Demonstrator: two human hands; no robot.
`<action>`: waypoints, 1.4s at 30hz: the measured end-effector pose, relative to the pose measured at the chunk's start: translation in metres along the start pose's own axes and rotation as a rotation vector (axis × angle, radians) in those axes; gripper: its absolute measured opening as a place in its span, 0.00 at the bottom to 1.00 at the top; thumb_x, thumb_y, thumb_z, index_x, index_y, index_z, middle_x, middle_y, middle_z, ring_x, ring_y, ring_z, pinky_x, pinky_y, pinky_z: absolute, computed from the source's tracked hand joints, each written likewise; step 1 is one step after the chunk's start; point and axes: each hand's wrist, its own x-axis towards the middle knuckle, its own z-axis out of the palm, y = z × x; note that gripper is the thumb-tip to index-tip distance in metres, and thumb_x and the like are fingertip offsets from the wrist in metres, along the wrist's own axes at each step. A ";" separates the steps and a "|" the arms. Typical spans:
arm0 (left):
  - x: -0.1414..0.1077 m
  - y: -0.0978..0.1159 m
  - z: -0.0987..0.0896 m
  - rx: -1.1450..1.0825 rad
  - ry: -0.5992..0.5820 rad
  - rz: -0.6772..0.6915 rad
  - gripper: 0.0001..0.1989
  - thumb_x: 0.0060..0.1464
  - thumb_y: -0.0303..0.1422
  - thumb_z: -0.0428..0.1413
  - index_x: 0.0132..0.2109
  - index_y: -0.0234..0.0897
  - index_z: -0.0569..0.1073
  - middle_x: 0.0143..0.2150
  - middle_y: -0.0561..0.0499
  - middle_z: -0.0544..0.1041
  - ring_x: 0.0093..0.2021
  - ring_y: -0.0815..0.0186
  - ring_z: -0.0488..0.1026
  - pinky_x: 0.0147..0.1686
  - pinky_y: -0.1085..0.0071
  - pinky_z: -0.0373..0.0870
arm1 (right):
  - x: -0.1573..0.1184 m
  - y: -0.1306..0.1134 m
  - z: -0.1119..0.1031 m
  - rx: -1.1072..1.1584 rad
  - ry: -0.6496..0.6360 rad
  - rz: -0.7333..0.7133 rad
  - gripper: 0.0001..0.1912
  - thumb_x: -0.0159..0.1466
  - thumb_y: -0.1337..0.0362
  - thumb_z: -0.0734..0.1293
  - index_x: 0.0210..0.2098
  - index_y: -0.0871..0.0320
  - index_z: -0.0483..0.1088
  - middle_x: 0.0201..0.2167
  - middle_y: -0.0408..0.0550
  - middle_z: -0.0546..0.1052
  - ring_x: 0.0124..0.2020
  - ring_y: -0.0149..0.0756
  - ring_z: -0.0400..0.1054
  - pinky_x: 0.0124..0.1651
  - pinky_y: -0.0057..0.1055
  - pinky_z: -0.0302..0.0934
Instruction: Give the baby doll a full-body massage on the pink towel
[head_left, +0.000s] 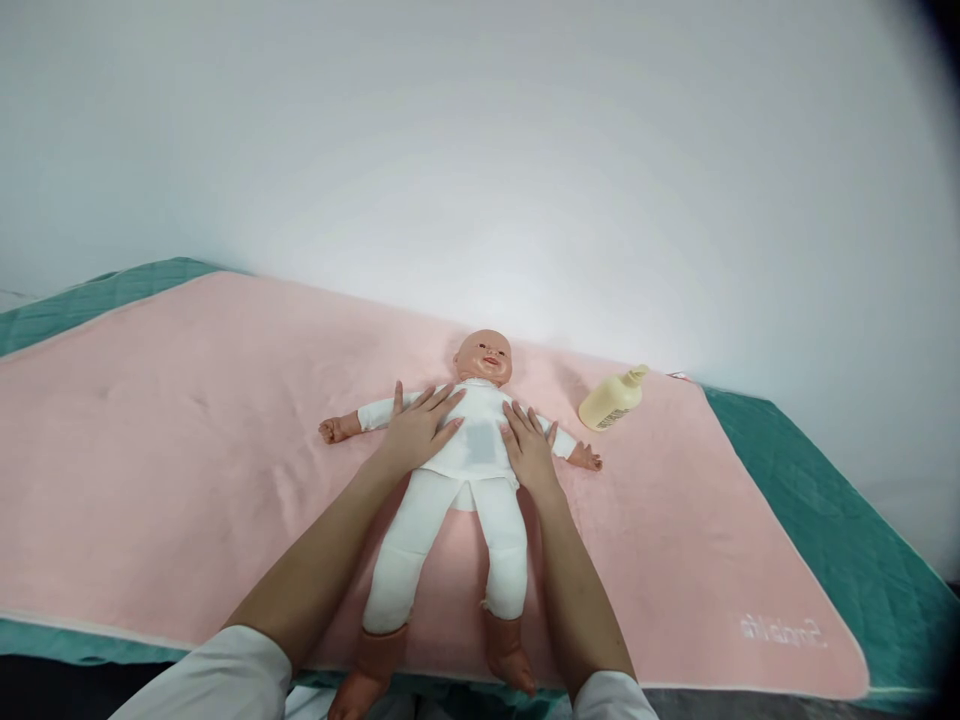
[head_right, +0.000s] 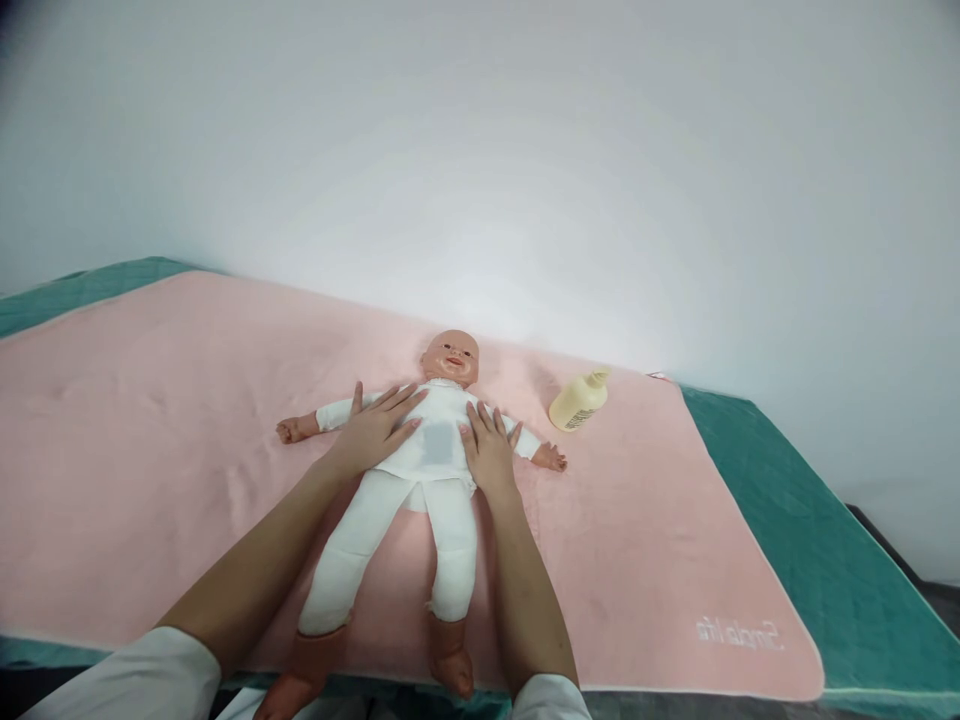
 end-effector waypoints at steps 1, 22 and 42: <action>0.000 0.000 0.000 0.004 0.007 -0.016 0.26 0.67 0.44 0.41 0.68 0.49 0.60 0.69 0.48 0.61 0.68 0.50 0.59 0.64 0.35 0.23 | 0.000 0.000 0.000 -0.001 0.000 0.001 0.27 0.72 0.51 0.48 0.67 0.46 0.55 0.70 0.44 0.56 0.73 0.49 0.43 0.68 0.67 0.22; 0.001 -0.004 -0.001 -0.009 0.034 -0.045 0.25 0.68 0.40 0.37 0.66 0.46 0.63 0.67 0.45 0.65 0.66 0.53 0.64 0.65 0.36 0.24 | -0.020 -0.019 -0.018 0.094 -0.147 -0.357 0.26 0.69 0.45 0.51 0.52 0.44 0.75 0.53 0.44 0.77 0.67 0.40 0.58 0.71 0.47 0.49; 0.002 -0.003 -0.001 0.019 -0.008 -0.073 0.25 0.68 0.41 0.37 0.67 0.45 0.62 0.68 0.46 0.63 0.67 0.54 0.62 0.65 0.35 0.27 | -0.009 -0.014 -0.009 0.524 -0.233 -0.564 0.21 0.67 0.44 0.60 0.52 0.43 0.75 0.54 0.42 0.77 0.67 0.43 0.58 0.74 0.49 0.37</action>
